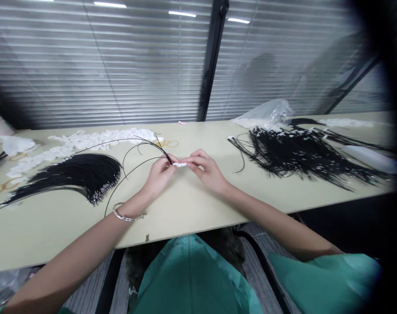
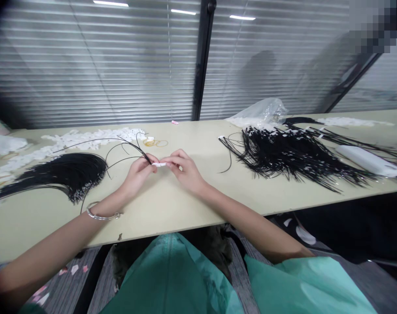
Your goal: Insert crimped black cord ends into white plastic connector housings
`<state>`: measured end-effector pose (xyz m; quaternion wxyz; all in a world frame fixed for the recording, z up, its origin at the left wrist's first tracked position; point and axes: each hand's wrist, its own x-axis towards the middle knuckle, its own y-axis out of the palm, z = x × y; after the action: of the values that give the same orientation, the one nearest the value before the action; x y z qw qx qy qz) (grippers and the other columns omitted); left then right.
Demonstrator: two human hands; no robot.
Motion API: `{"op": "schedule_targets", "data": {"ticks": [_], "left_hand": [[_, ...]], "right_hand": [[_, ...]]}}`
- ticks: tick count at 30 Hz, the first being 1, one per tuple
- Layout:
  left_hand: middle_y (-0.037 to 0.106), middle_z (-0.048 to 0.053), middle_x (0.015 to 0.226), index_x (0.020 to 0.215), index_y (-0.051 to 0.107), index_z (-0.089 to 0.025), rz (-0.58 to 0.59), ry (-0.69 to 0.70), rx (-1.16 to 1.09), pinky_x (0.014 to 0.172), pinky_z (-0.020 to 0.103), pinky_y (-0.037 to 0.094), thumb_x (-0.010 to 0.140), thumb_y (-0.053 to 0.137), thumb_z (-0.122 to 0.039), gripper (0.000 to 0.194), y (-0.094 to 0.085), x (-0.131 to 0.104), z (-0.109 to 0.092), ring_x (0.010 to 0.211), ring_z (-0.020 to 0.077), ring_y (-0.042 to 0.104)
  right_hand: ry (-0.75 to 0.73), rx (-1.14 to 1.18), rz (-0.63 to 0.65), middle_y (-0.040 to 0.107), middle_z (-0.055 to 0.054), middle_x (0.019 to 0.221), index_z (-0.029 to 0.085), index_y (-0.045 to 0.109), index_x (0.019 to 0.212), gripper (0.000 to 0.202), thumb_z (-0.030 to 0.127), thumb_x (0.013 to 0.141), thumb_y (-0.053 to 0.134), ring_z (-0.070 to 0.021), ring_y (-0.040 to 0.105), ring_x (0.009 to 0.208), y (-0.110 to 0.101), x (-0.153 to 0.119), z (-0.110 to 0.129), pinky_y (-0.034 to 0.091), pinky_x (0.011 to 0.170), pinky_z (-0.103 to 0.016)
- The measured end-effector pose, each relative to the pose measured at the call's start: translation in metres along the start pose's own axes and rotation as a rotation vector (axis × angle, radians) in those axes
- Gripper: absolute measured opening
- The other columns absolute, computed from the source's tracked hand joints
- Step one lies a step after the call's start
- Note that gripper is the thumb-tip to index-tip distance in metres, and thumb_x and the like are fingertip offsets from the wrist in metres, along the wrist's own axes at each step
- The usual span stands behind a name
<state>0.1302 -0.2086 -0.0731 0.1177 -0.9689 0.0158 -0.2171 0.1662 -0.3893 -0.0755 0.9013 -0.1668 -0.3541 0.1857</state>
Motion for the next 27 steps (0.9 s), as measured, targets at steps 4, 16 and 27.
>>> {"op": "schedule_targets", "data": {"ticks": [4,16,27], "left_hand": [[0.053,0.001,0.075,0.08,0.057,-0.016,-0.022,-0.005,-0.009,0.068,0.024,0.038,0.077,0.05,-0.017,0.008,0.0003,0.0003,-0.0006,0.072,0.013,0.049],[0.052,0.0,0.074,0.078,0.055,-0.015,-0.025,0.015,0.027,0.069,0.023,0.037,0.077,0.048,-0.015,0.008,-0.0001,-0.0003,0.0012,0.072,0.0121,0.049],[0.053,0.0,0.074,0.08,0.056,-0.015,-0.036,0.004,0.027,0.067,0.023,0.037,0.076,0.049,-0.015,0.008,-0.0002,-0.0002,0.0012,0.071,0.0118,0.049]], "right_hand": [[-0.008,-0.002,0.0,0.05,-0.004,0.088,0.029,0.067,0.103,0.023,0.031,0.089,0.049,-0.0109,0.049,0.08,0.0004,0.0002,0.0016,0.04,0.068,-0.025],[-0.041,-0.023,-0.025,0.052,-0.004,0.09,0.025,0.065,0.101,0.021,0.032,0.089,0.049,-0.0111,0.05,0.082,0.0007,-0.0008,-0.0011,0.041,0.069,-0.025],[-0.043,-0.031,-0.031,0.052,-0.003,0.089,0.023,0.064,0.096,0.017,0.027,0.089,0.049,-0.0102,0.051,0.082,0.0019,-0.0007,-0.0004,0.041,0.07,-0.024]]}}
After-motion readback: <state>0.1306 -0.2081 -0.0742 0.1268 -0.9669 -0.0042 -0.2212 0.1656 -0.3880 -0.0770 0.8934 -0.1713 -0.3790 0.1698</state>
